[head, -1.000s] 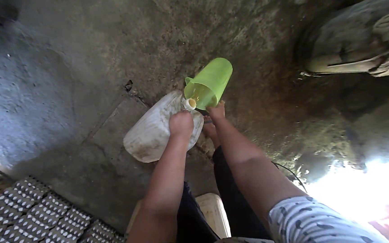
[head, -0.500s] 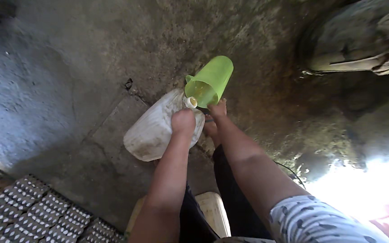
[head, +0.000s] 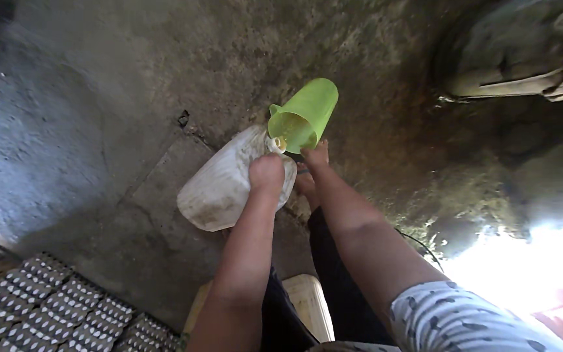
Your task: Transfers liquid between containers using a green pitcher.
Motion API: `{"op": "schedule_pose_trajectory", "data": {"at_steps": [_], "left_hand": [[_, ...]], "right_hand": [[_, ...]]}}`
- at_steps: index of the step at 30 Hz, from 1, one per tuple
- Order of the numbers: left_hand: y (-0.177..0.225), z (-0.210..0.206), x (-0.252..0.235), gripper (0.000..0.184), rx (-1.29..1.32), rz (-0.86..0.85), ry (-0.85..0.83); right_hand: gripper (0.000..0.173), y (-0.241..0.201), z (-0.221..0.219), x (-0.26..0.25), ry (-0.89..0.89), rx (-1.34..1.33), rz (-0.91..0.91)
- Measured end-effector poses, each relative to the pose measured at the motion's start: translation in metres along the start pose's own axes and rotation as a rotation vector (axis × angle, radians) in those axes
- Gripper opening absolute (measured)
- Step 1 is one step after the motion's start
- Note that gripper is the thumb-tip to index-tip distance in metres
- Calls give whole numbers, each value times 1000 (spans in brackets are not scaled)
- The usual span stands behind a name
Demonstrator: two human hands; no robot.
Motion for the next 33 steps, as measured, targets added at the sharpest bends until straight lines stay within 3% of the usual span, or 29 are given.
{"op": "schedule_pose_trajectory", "data": {"at_steps": [9, 27, 33], "left_hand": [[1, 0, -1, 21, -12, 2, -24], [0, -1, 0, 22, -31, 1, -6], [1, 0, 2, 21, -6, -11, -15]], "right_hand": [[68, 8, -4, -4, 1, -67, -25], [59, 1, 0, 10, 50, -146, -47], [63, 3, -1, 10, 52, -131, -26]]}}
Point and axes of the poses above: each hand's wrist, its own x-axis away from the middle knuckle, its own z-axis out of the back of the hand, y = z × x, the point moved 8 cm from there along -x, towards the middle knuckle, and after that the axes turned 5 degrees about y, right-handed, at the moved point
